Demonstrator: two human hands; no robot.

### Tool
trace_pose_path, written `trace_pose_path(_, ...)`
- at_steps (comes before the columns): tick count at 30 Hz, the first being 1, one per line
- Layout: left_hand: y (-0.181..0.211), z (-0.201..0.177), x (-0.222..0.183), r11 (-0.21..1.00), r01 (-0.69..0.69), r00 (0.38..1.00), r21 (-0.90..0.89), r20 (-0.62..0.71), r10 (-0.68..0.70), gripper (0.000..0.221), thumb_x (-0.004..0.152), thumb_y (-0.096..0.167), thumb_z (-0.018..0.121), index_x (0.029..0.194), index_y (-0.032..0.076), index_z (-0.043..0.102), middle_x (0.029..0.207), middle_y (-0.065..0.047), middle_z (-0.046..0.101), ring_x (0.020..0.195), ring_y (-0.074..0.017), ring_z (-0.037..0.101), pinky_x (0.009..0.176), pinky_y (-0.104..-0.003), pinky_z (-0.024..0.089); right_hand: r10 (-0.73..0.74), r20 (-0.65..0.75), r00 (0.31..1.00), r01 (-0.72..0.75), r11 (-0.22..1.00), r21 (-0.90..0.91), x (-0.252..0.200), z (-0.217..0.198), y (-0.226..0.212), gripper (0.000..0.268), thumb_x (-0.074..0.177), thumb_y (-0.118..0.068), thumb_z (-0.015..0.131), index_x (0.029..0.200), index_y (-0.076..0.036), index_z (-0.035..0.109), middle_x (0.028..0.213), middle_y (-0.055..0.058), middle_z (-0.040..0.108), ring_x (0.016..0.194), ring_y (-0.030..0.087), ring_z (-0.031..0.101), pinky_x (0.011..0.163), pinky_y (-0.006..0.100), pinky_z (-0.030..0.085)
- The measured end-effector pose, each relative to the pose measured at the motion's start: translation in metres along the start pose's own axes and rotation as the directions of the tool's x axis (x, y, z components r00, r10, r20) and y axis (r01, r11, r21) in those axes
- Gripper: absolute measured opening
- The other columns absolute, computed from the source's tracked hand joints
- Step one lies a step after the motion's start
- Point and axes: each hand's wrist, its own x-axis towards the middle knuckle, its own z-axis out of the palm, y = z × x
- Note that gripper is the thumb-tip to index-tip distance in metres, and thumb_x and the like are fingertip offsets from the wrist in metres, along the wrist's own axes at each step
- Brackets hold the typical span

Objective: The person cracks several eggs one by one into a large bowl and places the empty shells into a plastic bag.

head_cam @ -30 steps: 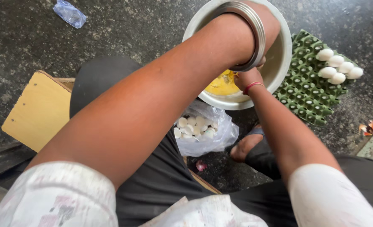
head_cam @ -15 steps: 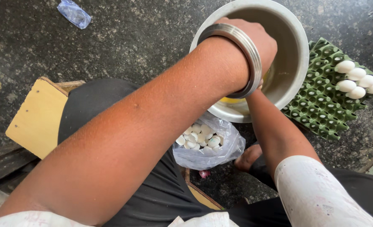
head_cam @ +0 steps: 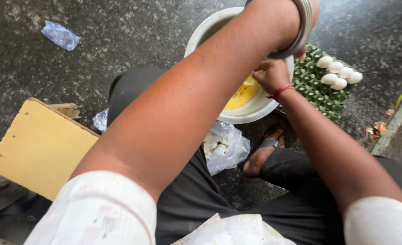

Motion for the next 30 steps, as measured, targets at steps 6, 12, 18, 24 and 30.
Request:
trace_pose_path(6, -0.018, -0.001, 0.018, 0.992, -0.004, 0.997, -0.125, -0.077, -0.005, 0.045, 0.08, 0.042, 0.084, 0.103, 0.004, 0.075, 0.095, -0.017, 0.076, 0.083, -0.0274, 0.076, 0.073, -0.042, 0.062, -0.258, -0.273, 0.927, 0.269, 0.963, 0.001, -0.065, -0.125, -0.059, 0.013, 0.091, -0.022, 0.082, 0.104, -0.021, 0.081, 0.096, 0.005, 0.066, 0.081, 0.019, 0.063, 0.076, 0.039, 0.052)
trace_pose_path(12, -0.038, -0.003, -0.019, 0.997, 0.052, 0.997, 0.053, -0.054, -0.049, 0.053, 0.079, 0.052, 0.084, 0.109, 0.008, 0.076, 0.109, -0.019, 0.073, 0.1, -0.0351, 0.071, 0.089, -0.045, 0.056, -0.485, -0.476, 0.734, 0.397, 0.874, -0.279, -0.098, -0.163, -0.08, 0.01, 0.097, -0.017, 0.082, 0.107, -0.021, 0.08, 0.095, -0.007, 0.072, 0.094, 0.013, 0.062, 0.1, 0.038, 0.032)
trace_pose_path(18, -0.05, 0.005, -0.04, 0.983, 0.159, 0.986, 0.096, 0.027, -0.162, 0.053, 0.081, 0.053, 0.082, 0.113, 0.01, 0.076, 0.112, -0.017, 0.074, 0.102, -0.0349, 0.072, 0.091, -0.045, 0.057, -0.585, -0.572, 0.575, 0.501, 0.804, -0.32, -0.085, -0.172, -0.08, 0.012, 0.099, -0.011, 0.079, 0.109, -0.018, 0.081, 0.1, -0.005, 0.076, 0.097, 0.015, 0.065, 0.101, 0.037, 0.033)
trace_pose_path(24, -0.049, 0.013, -0.038, 0.979, 0.148, 0.984, 0.137, 0.073, -0.159, 0.049, 0.083, 0.053, 0.08, 0.114, 0.014, 0.077, 0.113, -0.015, 0.074, 0.104, -0.0342, 0.071, 0.092, -0.045, 0.057, -0.52, -0.68, 0.517, 0.572, 0.801, -0.177, -0.09, -0.177, -0.085, 0.014, 0.099, -0.004, 0.084, 0.111, -0.011, 0.081, 0.104, 0.002, 0.078, 0.101, 0.019, 0.07, 0.098, 0.034, 0.045)
trace_pose_path(30, -0.041, 0.018, -0.031, 0.98, 0.141, 0.98, 0.137, 0.118, -0.158, 0.05, 0.083, 0.053, 0.079, 0.115, 0.014, 0.076, 0.116, -0.014, 0.073, 0.106, -0.0339, 0.071, 0.093, -0.046, 0.056, -0.376, -0.711, 0.594, 0.666, 0.725, 0.173, -0.091, -0.175, -0.083, 0.014, 0.107, 0.004, 0.079, 0.119, -0.004, 0.078, 0.113, 0.011, 0.077, 0.103, 0.016, 0.073, 0.093, 0.027, 0.058)
